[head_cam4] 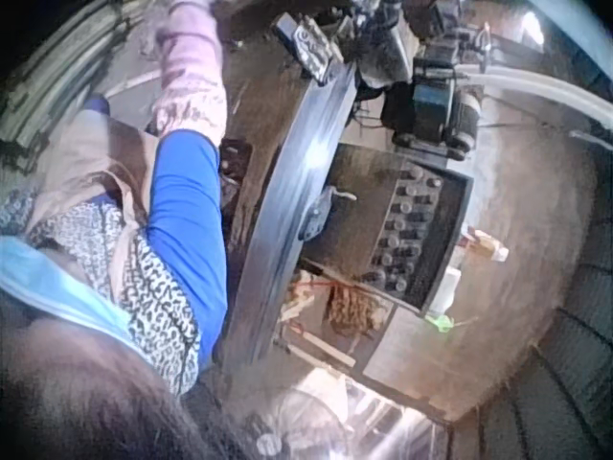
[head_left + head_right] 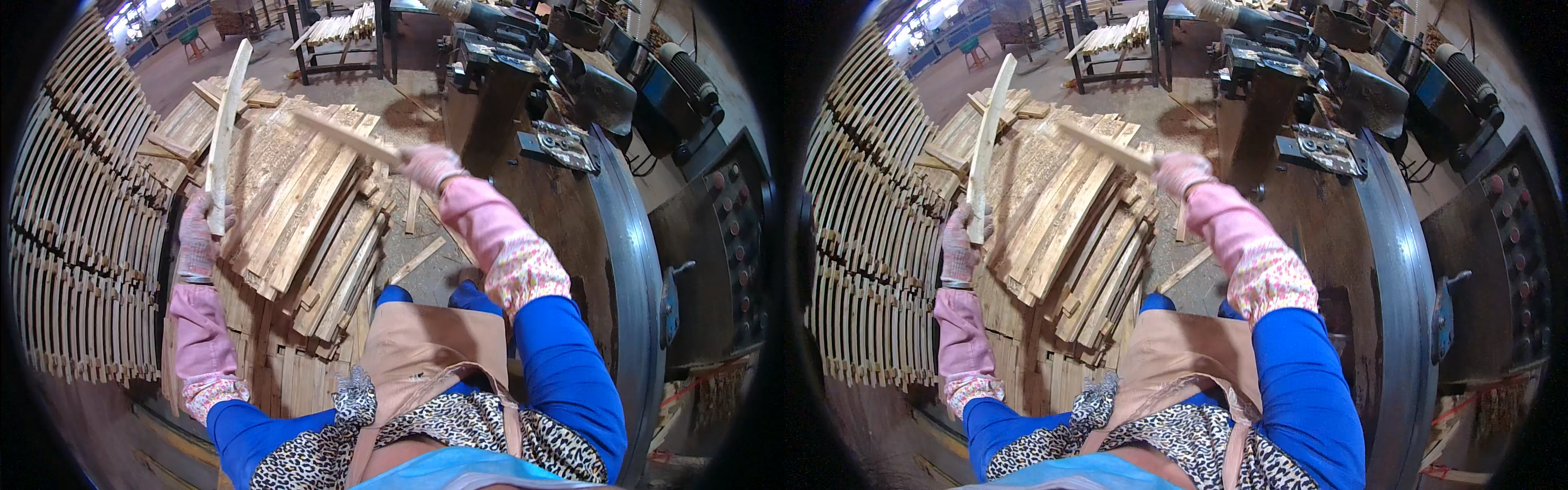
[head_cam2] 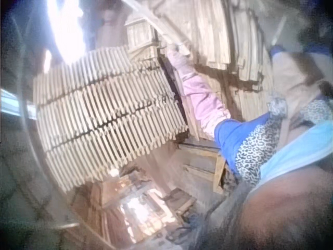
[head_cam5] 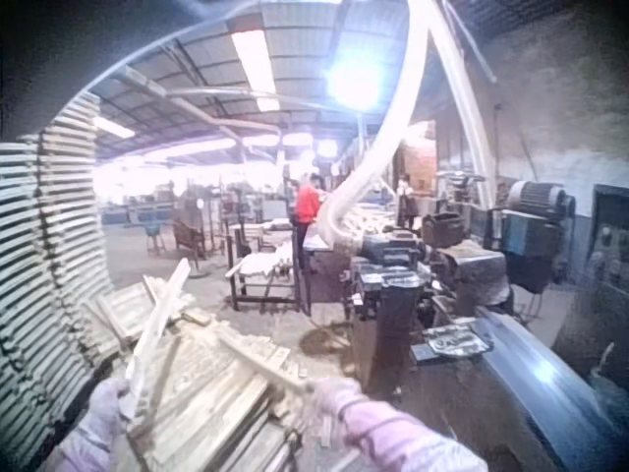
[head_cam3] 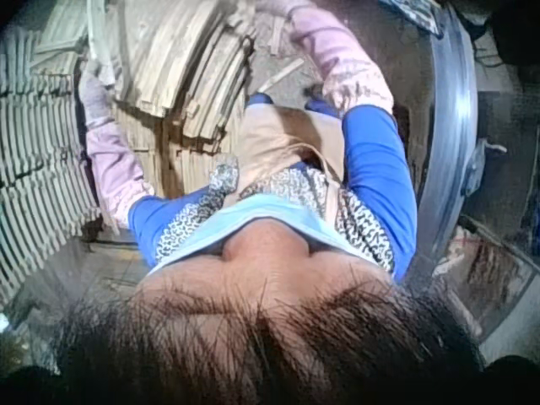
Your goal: The person sands long curved wood planks using a stationary belt sander, feeding them through the machine and checking the edges by hand.
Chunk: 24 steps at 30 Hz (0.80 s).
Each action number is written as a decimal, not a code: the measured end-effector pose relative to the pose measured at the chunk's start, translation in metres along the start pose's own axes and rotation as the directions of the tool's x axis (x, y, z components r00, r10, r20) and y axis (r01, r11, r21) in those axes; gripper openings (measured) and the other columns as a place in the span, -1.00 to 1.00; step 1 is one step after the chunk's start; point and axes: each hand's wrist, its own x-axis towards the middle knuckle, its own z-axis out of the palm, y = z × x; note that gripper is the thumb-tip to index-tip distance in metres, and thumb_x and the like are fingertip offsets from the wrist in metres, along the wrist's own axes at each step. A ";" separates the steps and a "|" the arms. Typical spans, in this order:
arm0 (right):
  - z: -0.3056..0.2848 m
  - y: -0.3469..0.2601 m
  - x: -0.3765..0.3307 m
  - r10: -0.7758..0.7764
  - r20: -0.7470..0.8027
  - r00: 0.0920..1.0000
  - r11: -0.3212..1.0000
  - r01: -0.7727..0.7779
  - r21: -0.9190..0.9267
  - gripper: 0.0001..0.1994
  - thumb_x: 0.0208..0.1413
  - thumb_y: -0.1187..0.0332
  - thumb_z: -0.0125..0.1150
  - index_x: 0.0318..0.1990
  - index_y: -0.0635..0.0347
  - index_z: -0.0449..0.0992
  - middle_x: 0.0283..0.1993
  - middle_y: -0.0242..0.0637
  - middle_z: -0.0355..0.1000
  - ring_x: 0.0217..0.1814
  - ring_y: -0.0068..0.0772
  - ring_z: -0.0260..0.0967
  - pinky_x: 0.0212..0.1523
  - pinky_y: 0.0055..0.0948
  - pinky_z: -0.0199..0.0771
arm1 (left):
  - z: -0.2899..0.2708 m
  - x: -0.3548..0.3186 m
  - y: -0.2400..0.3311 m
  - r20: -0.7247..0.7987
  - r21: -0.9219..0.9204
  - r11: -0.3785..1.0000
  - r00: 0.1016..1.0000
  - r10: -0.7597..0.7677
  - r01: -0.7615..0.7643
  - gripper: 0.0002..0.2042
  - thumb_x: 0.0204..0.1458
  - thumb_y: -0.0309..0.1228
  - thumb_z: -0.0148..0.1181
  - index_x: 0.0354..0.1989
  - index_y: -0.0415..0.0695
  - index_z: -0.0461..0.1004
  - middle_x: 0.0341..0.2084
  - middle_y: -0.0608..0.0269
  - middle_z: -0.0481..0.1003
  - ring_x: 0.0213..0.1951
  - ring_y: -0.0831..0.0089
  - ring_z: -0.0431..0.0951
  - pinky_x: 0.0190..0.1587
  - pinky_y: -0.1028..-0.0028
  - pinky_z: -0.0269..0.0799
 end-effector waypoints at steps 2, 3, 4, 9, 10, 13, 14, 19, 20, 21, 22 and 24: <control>-0.032 0.021 -0.010 0.228 -0.022 0.973 0.972 -0.228 -0.047 -0.68 0.25 0.14 0.10 0.08 -0.15 0.63 -0.02 -0.31 0.64 0.07 -0.23 0.61 0.06 -0.21 0.61 | 0.018 -0.015 -0.015 0.139 -0.128 0.991 0.990 -0.009 0.027 -0.66 0.33 -0.29 0.02 0.08 -0.34 0.37 -0.34 0.11 0.55 -0.44 0.44 0.56 -0.45 0.50 0.53; -0.043 0.042 -0.019 0.327 -0.088 0.941 0.941 -0.333 -0.065 -0.68 0.25 0.16 0.09 0.07 -0.11 0.65 -0.01 -0.26 0.65 0.09 -0.22 0.61 0.08 -0.19 0.60 | 0.046 -0.022 -0.022 0.113 -0.145 0.987 0.992 -0.053 0.069 -0.65 0.32 -0.29 0.05 0.04 -0.40 0.37 -0.36 0.11 0.54 -0.45 0.46 0.54 -0.46 0.53 0.52; -0.055 0.060 -0.030 0.421 -0.061 0.905 0.903 -0.424 -0.073 -0.67 0.23 0.17 0.09 0.08 -0.08 0.65 0.01 -0.20 0.63 0.12 -0.17 0.59 0.10 -0.16 0.59 | 0.061 -0.026 -0.031 0.162 -0.141 0.986 0.985 -0.060 0.083 -0.68 0.31 -0.30 0.10 0.01 -0.35 0.40 -0.37 0.14 0.54 -0.46 0.47 0.55 -0.45 0.52 0.53; -0.107 0.071 -0.204 0.379 -0.210 0.901 0.925 -0.373 0.067 -0.60 0.24 -0.01 0.02 0.14 -0.16 0.55 -0.01 -0.13 0.60 0.09 -0.04 0.55 0.10 -0.11 0.51 | 0.122 -0.037 -0.130 0.240 0.011 1.000 0.971 -0.007 0.004 -0.76 0.27 -0.31 0.19 -0.09 -0.27 0.54 -0.43 0.20 0.58 -0.50 0.48 0.56 -0.43 0.49 0.53; -0.115 0.073 -0.249 0.459 -0.256 0.851 0.888 -0.440 0.130 -0.54 0.21 -0.02 0.19 0.25 -0.27 0.51 -0.01 -0.19 0.62 0.05 -0.15 0.58 0.10 -0.23 0.51 | 0.142 -0.042 -0.152 0.227 -0.114 0.993 0.972 0.060 -0.034 -0.74 0.27 -0.34 0.19 -0.02 -0.27 0.53 -0.40 0.18 0.60 -0.51 0.47 0.57 -0.40 0.46 0.56; -0.117 0.086 -0.382 0.547 -0.459 0.700 0.836 -0.483 0.260 -0.59 0.12 0.29 0.39 0.15 0.08 0.61 -0.12 -0.17 0.64 -0.13 -0.46 0.59 -0.03 -0.46 0.54 | 0.175 -0.039 -0.204 0.290 -0.143 0.975 0.949 -0.124 0.172 -0.55 0.27 -0.50 0.13 0.34 -0.16 0.30 -0.25 0.17 0.60 -0.42 0.52 0.58 -0.37 0.51 0.57; -0.097 0.118 -0.432 0.500 -0.587 0.637 0.838 -0.526 0.143 -0.58 0.12 0.16 0.36 0.16 -0.13 0.60 -0.15 -0.16 0.64 -0.15 -0.22 0.63 -0.10 -0.31 0.60 | 0.186 -0.043 -0.224 0.304 -0.196 0.979 0.953 0.005 0.057 -0.57 0.27 -0.47 0.14 0.32 -0.17 0.33 -0.30 0.19 0.61 -0.44 0.53 0.58 -0.36 0.52 0.57; -0.021 0.182 -0.576 0.527 -0.662 0.532 0.621 -0.774 -0.128 -0.66 0.09 0.24 0.36 0.06 -0.21 0.63 -0.19 -0.21 0.52 -0.08 -0.08 0.48 -0.04 -0.09 0.52 | 0.245 -0.082 -0.233 0.341 -0.038 0.992 0.935 -0.100 0.120 -0.75 0.27 -0.42 0.17 0.08 -0.20 0.51 -0.39 0.28 0.59 -0.45 0.56 0.55 -0.40 0.55 0.49; -0.009 0.204 -0.582 0.522 -0.687 0.507 0.577 -0.802 -0.154 -0.67 0.10 0.21 0.35 0.06 -0.20 0.64 -0.15 -0.21 0.52 -0.03 -0.06 0.46 0.01 -0.08 0.51 | 0.252 -0.089 -0.229 0.345 -0.040 0.994 0.935 -0.085 0.105 -0.76 0.27 -0.43 0.17 0.06 -0.21 0.52 -0.39 0.28 0.59 -0.45 0.57 0.55 -0.40 0.56 0.47; -0.008 0.228 -0.561 0.484 -0.690 0.538 0.615 -0.770 -0.169 -0.68 0.12 0.20 0.34 0.06 -0.22 0.64 -0.12 -0.19 0.52 -0.01 -0.03 0.45 0.03 -0.08 0.50 | 0.239 -0.077 -0.259 0.375 0.014 0.995 0.922 -0.101 0.103 -0.75 0.31 -0.37 0.14 0.06 -0.21 0.54 -0.29 0.24 0.62 -0.38 0.56 0.59 -0.33 0.54 0.55; -0.009 0.252 -0.539 0.468 -0.686 0.557 0.639 -0.750 -0.174 -0.69 0.13 0.20 0.33 0.05 -0.23 0.65 -0.08 -0.17 0.51 0.01 -0.01 0.44 0.05 -0.07 0.50 | 0.249 -0.087 -0.257 0.416 -0.061 0.998 0.909 0.012 0.015 -0.76 0.31 -0.41 0.12 0.06 -0.22 0.54 -0.28 0.25 0.61 -0.38 0.56 0.58 -0.32 0.55 0.53; -0.022 0.284 -0.462 0.560 -0.627 0.542 0.576 -0.799 -0.175 -0.72 0.17 0.17 0.28 0.04 -0.24 0.66 -0.06 -0.13 0.51 0.02 0.00 0.44 0.05 -0.09 0.49 | 0.270 -0.110 -0.248 0.360 -0.112 0.993 0.931 0.062 -0.023 -0.77 0.31 -0.44 0.11 0.05 -0.24 0.53 -0.27 0.26 0.60 -0.33 0.54 0.60 -0.25 0.54 0.54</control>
